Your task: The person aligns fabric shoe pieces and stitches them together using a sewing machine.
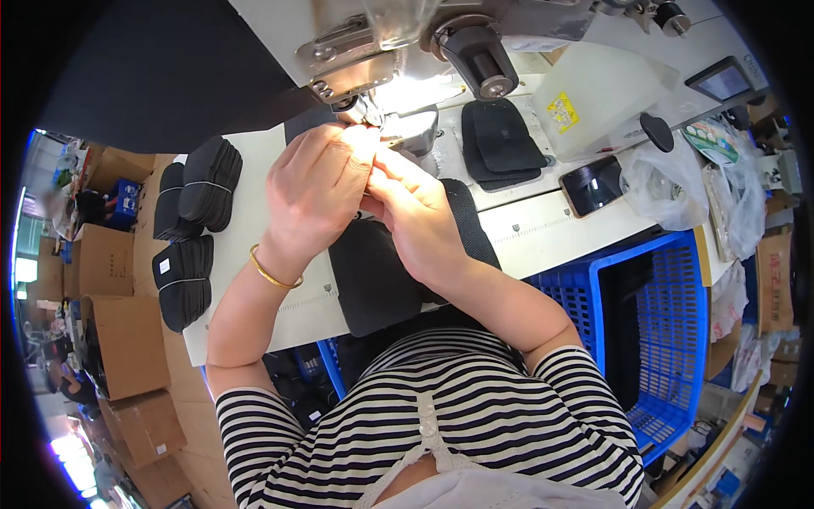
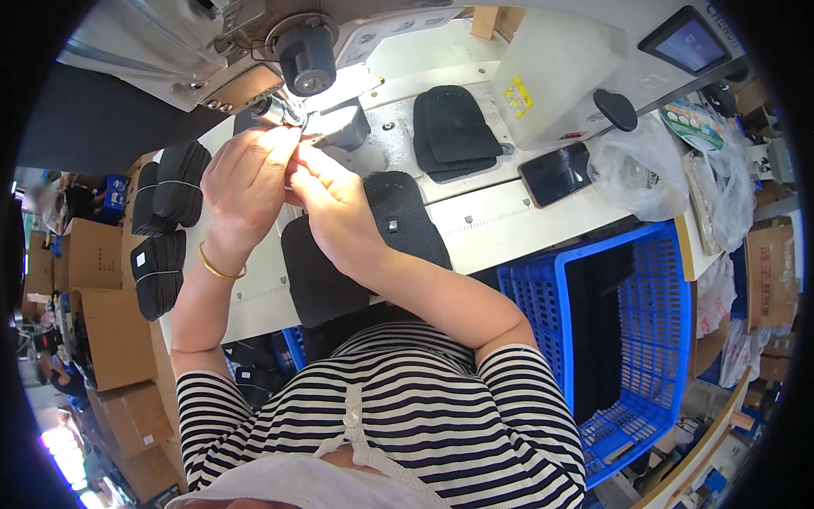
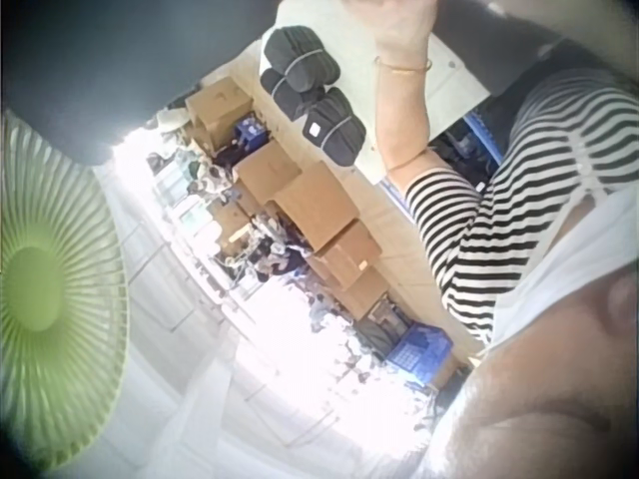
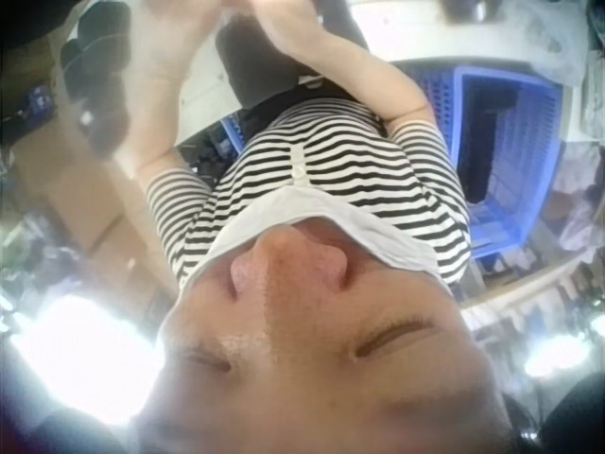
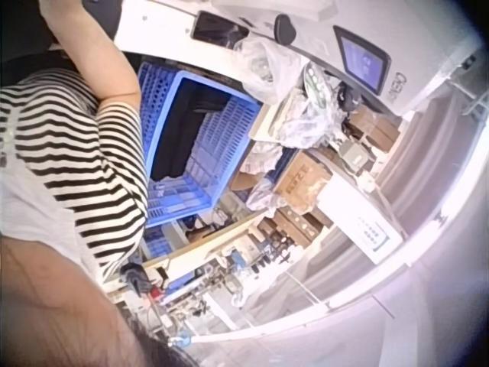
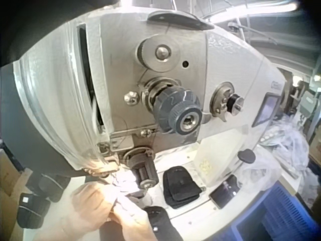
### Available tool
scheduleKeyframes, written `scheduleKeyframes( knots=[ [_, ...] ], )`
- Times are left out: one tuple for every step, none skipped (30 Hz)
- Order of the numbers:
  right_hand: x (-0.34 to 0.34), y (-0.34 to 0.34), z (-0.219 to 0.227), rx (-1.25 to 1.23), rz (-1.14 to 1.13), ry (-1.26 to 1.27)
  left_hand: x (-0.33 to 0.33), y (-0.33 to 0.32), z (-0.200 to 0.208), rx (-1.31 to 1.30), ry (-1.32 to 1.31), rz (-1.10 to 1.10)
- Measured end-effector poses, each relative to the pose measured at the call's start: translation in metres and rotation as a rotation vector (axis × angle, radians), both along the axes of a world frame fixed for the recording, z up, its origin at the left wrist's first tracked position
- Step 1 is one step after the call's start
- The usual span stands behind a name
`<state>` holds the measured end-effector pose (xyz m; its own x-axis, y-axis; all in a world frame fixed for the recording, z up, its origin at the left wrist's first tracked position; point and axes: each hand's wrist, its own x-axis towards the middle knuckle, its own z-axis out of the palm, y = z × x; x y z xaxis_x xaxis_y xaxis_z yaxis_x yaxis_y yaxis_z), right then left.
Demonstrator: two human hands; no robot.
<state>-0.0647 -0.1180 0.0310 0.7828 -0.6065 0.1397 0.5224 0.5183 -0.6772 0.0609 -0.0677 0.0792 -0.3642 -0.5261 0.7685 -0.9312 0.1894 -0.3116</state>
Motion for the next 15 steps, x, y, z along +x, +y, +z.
scheduleKeyframes(
  knots=[
    [-0.001, 0.0, 0.001, -0.002, -0.001, 0.014, 0.0, 0.0, -0.002, 0.0, -0.001, 0.001],
    [-0.001, 0.0, 0.001, -0.001, 0.0, 0.014, 0.001, 0.0, -0.003, 0.005, 0.028, 0.002],
    [-0.001, 0.0, 0.001, -0.009, -0.002, 0.027, 0.001, 0.0, -0.003, 0.009, 0.057, 0.004],
    [-0.003, 0.0, 0.001, -0.015, -0.006, 0.043, 0.001, 0.001, -0.004, 0.01, 0.059, 0.003],
    [-0.003, 0.001, 0.0, -0.015, -0.007, 0.045, 0.001, 0.002, -0.005, 0.033, 0.139, 0.01],
    [-0.003, 0.003, 0.0, -0.012, -0.019, 0.066, 0.001, 0.004, -0.005, 0.057, 0.218, 0.017],
    [-0.002, 0.002, 0.0, -0.011, -0.034, 0.085, 0.003, 0.005, -0.003, 0.055, 0.219, 0.013],
    [-0.002, 0.001, 0.0, -0.013, -0.038, 0.086, 0.008, 0.007, 0.0, 0.084, 0.259, 0.089],
    [-0.002, -0.002, 0.0, -0.032, -0.018, 0.05, 0.015, 0.011, 0.002, 0.113, 0.299, 0.165],
    [-0.001, -0.001, 0.0, -0.051, 0.007, 0.011, 0.025, 0.014, 0.009, 0.219, 0.38, 0.097],
    [-0.001, 0.0, 0.0, -0.051, 0.009, 0.01, 0.026, 0.016, 0.012, 0.218, 0.379, 0.099],
    [-0.001, 0.002, -0.001, -0.055, -0.015, 0.0, 0.026, 0.019, 0.017, 0.313, 0.329, 0.012],
    [-0.001, 0.003, -0.001, -0.062, -0.039, -0.009, 0.023, 0.02, 0.023, 0.405, 0.279, -0.076],
    [-0.003, 0.002, 0.0, -0.064, -0.037, -0.009, 0.014, 0.022, 0.025, 0.386, 0.3, -0.105],
    [-0.007, 0.001, 0.003, -0.096, -0.035, 0.027, 0.011, 0.023, 0.025, 0.384, 0.302, -0.103]
  ],
)
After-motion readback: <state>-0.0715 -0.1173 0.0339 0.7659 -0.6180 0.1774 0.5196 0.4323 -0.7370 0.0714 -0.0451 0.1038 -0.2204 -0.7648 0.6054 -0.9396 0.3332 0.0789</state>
